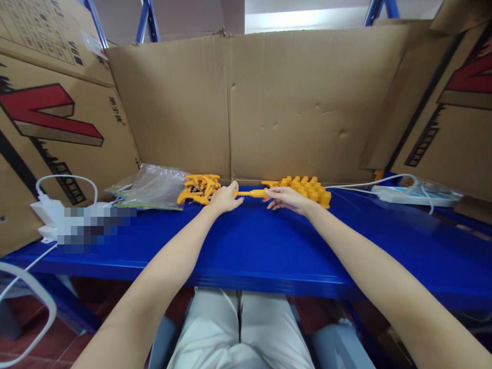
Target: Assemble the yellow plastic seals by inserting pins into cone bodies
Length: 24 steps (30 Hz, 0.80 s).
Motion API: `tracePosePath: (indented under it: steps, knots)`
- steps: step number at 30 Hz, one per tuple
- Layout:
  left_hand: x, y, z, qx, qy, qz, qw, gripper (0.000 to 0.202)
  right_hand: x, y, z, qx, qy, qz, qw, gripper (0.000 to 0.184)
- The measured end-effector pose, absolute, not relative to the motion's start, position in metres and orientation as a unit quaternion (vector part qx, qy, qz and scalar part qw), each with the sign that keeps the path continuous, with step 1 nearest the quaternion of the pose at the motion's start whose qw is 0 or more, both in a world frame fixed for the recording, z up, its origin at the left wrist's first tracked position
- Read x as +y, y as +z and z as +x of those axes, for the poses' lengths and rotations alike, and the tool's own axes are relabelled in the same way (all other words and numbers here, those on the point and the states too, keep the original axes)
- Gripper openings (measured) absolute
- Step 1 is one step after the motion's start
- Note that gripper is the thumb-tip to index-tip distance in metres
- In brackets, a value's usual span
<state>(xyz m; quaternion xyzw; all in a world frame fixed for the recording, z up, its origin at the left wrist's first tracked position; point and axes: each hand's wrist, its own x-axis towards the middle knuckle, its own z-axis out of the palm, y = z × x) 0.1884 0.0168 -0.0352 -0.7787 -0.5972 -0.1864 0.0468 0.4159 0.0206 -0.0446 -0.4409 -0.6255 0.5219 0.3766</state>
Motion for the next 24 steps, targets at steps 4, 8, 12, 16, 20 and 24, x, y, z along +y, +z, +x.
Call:
tracePosePath:
  steps: [4, 8, 12, 16, 20, 24]
  knots:
    - [0.0178, -0.0356, 0.1883, -0.597, -0.190, -0.778, 0.046, 0.032, 0.0211, -0.0447, 0.4180, -0.635, 0.526, -0.433, 0.364, 0.032]
    - [0.0186, -0.0358, 0.1883, -0.599, -0.190, -0.776, 0.044, 0.031, 0.0234, -0.0462, 0.4212, -0.642, 0.523, -0.430, 0.360, 0.056]
    - [0.0189, -0.0358, 0.1882, -0.602, -0.188, -0.775, 0.045, 0.031, 0.0264, -0.0481, 0.4221, -0.648, 0.511, -0.422, 0.375, 0.046]
    - [0.0193, -0.0358, 0.1875, -0.599, -0.188, -0.777, 0.049, 0.031, 0.0256, -0.0475, 0.4205, -0.636, 0.505, -0.430, 0.393, 0.034]
    - [0.0177, -0.0349, 0.1881, -0.596, -0.190, -0.779, 0.054, 0.031, 0.0227, -0.0452, 0.4186, -0.628, 0.509, -0.427, 0.404, 0.021]
    - [0.0146, -0.0341, 0.1896, -0.598, -0.190, -0.777, 0.052, 0.031, 0.0204, -0.0437, 0.4168, -0.626, 0.512, -0.427, 0.404, 0.015]
